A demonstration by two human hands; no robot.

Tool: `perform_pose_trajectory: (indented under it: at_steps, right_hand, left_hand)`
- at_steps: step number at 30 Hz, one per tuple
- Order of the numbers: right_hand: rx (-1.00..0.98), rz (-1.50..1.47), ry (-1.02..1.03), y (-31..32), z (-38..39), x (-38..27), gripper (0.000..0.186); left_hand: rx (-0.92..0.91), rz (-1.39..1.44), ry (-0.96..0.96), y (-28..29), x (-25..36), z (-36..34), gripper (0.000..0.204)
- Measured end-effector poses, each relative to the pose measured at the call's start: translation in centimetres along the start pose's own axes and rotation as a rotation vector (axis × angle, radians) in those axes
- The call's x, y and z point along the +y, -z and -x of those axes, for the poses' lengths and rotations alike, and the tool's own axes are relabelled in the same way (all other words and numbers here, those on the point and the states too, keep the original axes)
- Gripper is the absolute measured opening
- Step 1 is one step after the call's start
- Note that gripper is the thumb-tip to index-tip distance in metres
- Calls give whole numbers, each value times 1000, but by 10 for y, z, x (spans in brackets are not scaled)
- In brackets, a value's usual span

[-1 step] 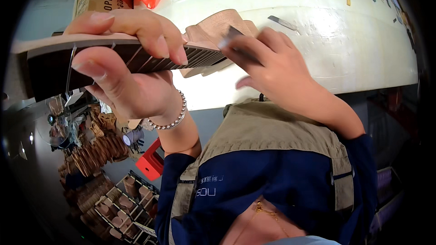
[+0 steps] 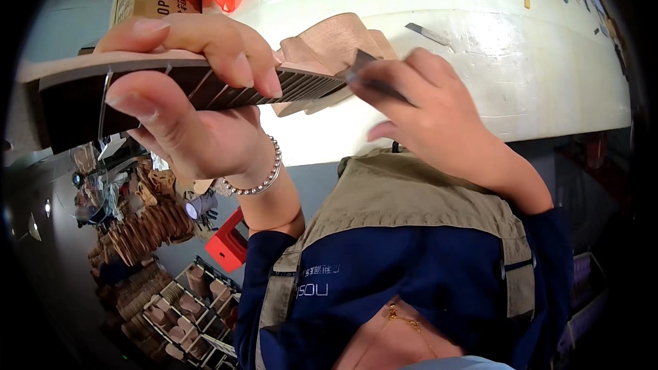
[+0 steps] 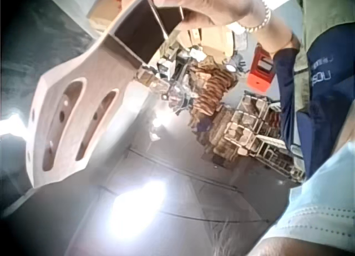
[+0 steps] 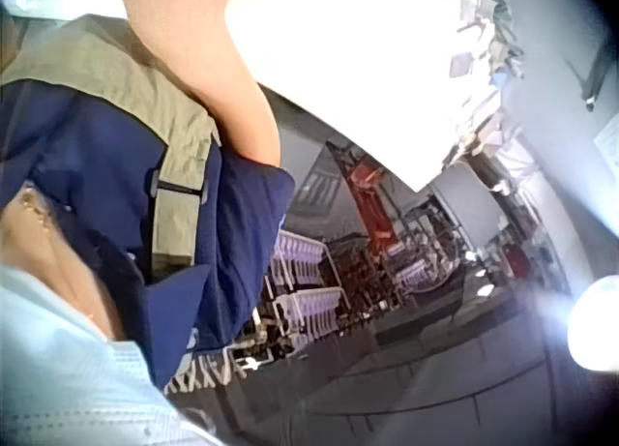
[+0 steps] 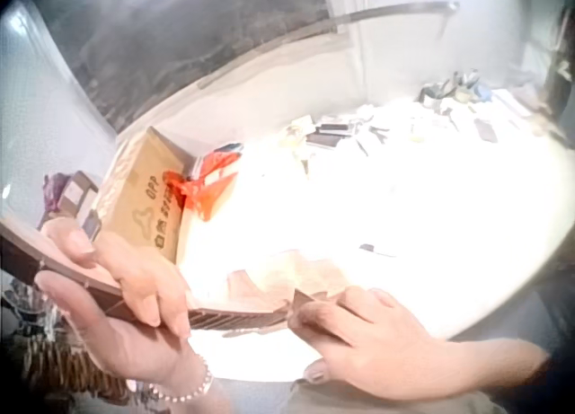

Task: The person sands the edges and surfaces of unfinished wooden guitar bodies using a sanding block. They handle multiple guitar bodies, turning them over and sanding different sides, then place them back on a rack.

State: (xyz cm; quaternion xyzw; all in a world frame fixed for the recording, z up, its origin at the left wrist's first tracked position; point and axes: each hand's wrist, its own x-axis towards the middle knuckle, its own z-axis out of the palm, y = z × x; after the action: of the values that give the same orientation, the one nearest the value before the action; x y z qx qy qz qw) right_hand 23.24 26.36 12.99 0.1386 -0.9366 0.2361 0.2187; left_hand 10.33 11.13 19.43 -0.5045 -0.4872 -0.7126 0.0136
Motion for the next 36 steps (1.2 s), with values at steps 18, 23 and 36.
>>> perform_pose_trajectory:
  at_steps: [18, 23, 36]
  right_hand:
    - [109, 117, 22, -31, -28, 5, 47]
    - [-42, 75, 52, 2, -8, 3, 39]
    - [142, -763, -568, -24, -31, 25, 41]
  left_hand:
    - [12, -32, -34, -8, -1, -1, 39]
    - [-9, -38, -34, 0, -2, 1, 40]
    - [178, 44, 345, -31, 9, -18, 31]
